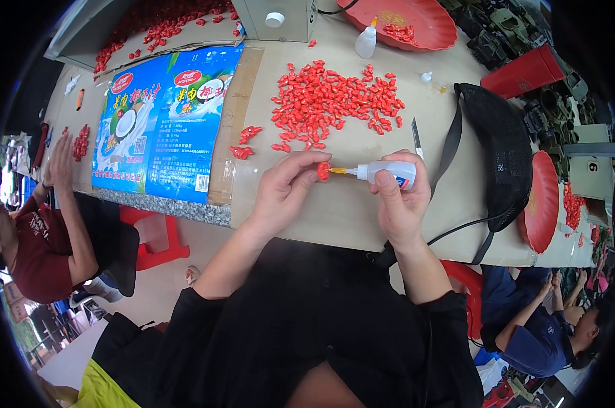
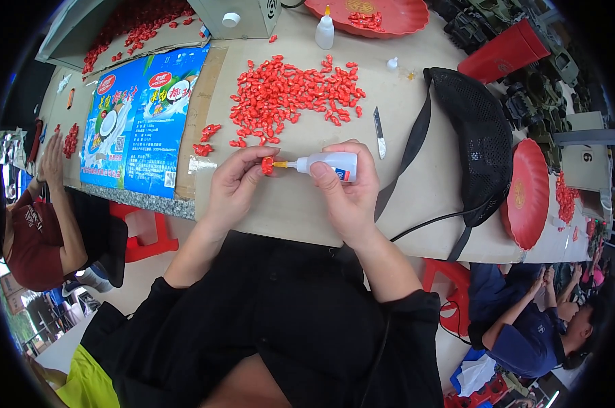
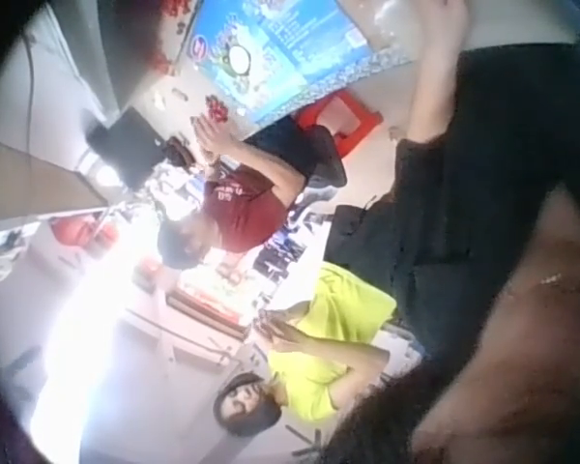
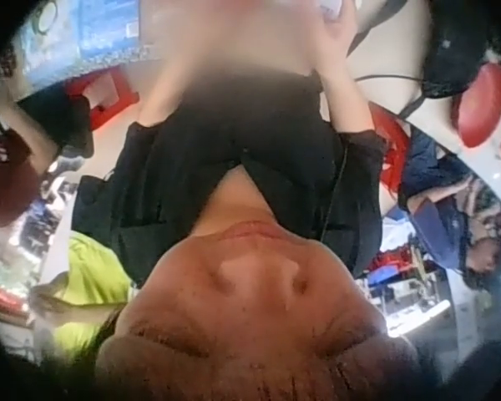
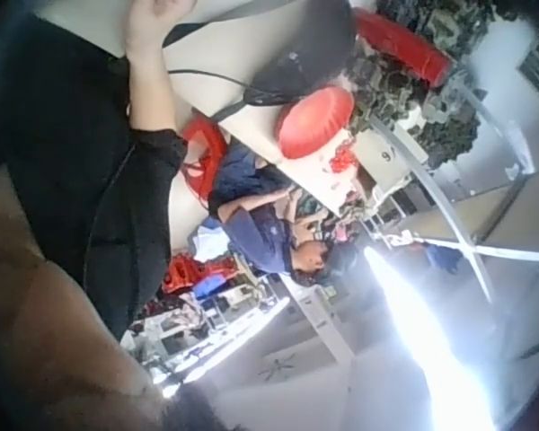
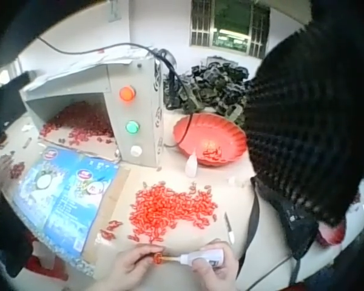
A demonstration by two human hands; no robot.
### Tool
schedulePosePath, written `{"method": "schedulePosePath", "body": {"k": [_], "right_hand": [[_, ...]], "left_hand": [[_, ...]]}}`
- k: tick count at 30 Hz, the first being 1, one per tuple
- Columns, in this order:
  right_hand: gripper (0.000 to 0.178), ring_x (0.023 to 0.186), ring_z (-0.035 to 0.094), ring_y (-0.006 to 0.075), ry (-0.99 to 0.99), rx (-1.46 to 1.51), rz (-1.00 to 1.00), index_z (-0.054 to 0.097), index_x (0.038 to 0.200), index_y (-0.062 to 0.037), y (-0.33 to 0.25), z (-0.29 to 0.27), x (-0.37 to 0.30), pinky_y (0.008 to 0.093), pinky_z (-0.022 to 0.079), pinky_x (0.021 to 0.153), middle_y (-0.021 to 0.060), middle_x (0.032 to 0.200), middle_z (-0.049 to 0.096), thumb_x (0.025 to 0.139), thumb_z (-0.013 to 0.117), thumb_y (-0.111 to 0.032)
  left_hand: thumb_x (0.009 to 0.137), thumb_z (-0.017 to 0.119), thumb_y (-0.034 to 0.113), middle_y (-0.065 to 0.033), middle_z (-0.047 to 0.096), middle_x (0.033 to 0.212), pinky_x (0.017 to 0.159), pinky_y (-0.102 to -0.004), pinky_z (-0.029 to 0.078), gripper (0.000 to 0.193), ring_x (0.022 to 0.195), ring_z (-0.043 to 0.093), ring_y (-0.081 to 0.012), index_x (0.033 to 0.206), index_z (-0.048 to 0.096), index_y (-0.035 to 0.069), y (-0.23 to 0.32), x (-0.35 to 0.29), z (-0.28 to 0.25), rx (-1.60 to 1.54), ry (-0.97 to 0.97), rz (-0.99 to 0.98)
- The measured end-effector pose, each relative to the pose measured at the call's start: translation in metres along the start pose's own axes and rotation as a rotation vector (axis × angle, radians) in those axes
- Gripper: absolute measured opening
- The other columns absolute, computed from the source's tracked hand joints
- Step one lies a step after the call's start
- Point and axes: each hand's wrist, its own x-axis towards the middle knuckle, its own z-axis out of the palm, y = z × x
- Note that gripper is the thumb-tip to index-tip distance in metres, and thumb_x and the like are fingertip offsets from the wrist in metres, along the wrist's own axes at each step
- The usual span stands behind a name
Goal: The person attaches a tip to a glue bottle, applies glue to small plastic pieces from the bottle, and joins the pieces together by hand.
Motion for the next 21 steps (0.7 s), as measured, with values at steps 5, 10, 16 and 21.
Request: {"method": "schedulePosePath", "body": {"k": [5, 10, 16, 21], "right_hand": [[0.019, 0.063, 0.047, 0.0107, 0.003, -0.034, -0.002, 0.045, 0.093, -0.0017, 0.0009, 0.0001, 0.0011, 0.0237, 0.038, 0.057, 0.0049, 0.083, 0.046, 0.080, 0.055, -0.010], [0.023, 0.067, 0.045, 0.0070, 0.001, -0.038, -0.103, 0.043, 0.094, -0.0013, 0.0011, 0.0019, -0.0013, 0.0182, 0.037, 0.058, 0.0038, 0.085, 0.043, 0.078, 0.058, -0.009], [0.021, 0.066, 0.049, 0.0120, -0.042, -0.219, -0.199, 0.043, 0.094, -0.0006, 0.0038, 0.0006, -0.0031, 0.0221, 0.040, 0.059, 0.0074, 0.084, 0.044, 0.080, 0.055, -0.011], [0.022, 0.066, 0.049, 0.0113, -0.045, -0.232, -0.197, 0.042, 0.094, -0.0010, 0.0046, 0.0008, -0.0028, 0.0212, 0.040, 0.059, 0.0075, 0.085, 0.043, 0.080, 0.055, -0.011]], "left_hand": [[0.078, 0.047, -0.006, -0.0073, 0.055, 0.091, 0.072, -0.0231, 0.044, 0.025, 0.082, 0.056, -0.0131, 0.101, 0.053, 0.003, -0.0003, -0.0003, -0.0012, 0.008, 0.007, 0.002], [0.079, 0.047, -0.006, -0.0062, 0.055, 0.087, 0.072, -0.0234, 0.045, 0.024, 0.081, 0.056, -0.0121, 0.101, 0.051, 0.002, 0.0026, -0.0009, 0.0007, -0.080, 0.008, -0.042], [0.079, 0.047, -0.006, -0.0063, 0.055, 0.086, 0.071, -0.0234, 0.045, 0.023, 0.080, 0.057, -0.0123, 0.101, 0.051, 0.002, 0.0030, -0.0003, 0.0001, -0.056, 0.000, -0.026], [0.079, 0.048, -0.006, -0.0063, 0.055, 0.086, 0.071, -0.0232, 0.045, 0.024, 0.080, 0.057, -0.0124, 0.101, 0.052, 0.002, 0.0034, -0.0007, 0.0002, -0.057, 0.007, -0.024]]}}
